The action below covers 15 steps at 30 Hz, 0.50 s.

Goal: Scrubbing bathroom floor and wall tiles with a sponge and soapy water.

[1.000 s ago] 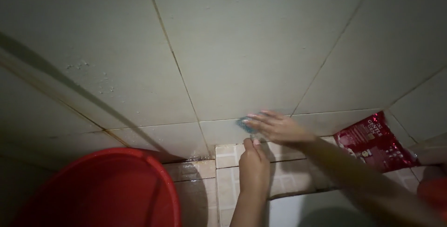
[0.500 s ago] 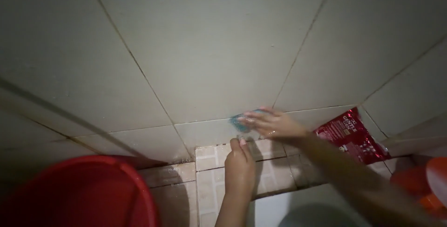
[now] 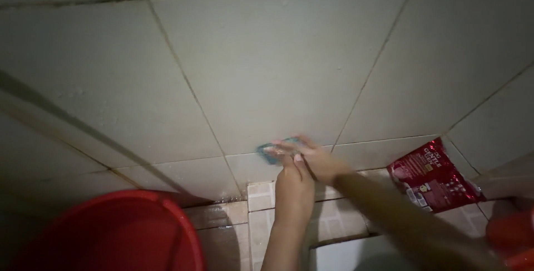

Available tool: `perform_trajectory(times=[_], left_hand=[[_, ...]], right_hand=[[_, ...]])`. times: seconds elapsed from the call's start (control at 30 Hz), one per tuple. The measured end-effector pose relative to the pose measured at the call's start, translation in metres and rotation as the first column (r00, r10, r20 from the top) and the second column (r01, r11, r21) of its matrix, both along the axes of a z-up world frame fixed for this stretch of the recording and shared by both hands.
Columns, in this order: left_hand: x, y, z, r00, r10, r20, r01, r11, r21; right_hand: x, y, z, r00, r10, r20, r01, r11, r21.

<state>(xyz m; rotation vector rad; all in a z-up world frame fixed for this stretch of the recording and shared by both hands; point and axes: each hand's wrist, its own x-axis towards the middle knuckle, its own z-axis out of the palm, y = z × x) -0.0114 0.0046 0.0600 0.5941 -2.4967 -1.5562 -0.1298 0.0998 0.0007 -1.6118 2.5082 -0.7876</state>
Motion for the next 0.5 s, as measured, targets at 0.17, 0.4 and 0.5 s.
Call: perform_trajectory(times=[0.17, 0.4, 0.5], left_hand=[[-0.012, 0.005, -0.012, 0.996, -0.033, -0.079, 0.034, 0.999, 0.015], [-0.022, 0.024, 0.005, 0.997, -0.055, 0.049, 0.055, 0.998, 0.000], [-0.023, 0.027, 0.003, 0.998, -0.050, 0.042, 0.050, 0.999, -0.018]], right_hand=[[-0.001, -0.044, -0.031, 0.673, 0.031, -0.739, 0.003, 0.999, 0.045], [-0.014, 0.023, -0.050, 0.469, -0.135, -0.873, 0.210, 0.977, -0.038], [-0.014, 0.093, -0.065, 0.565, -0.198, -0.801, 0.314, 0.949, -0.013]])
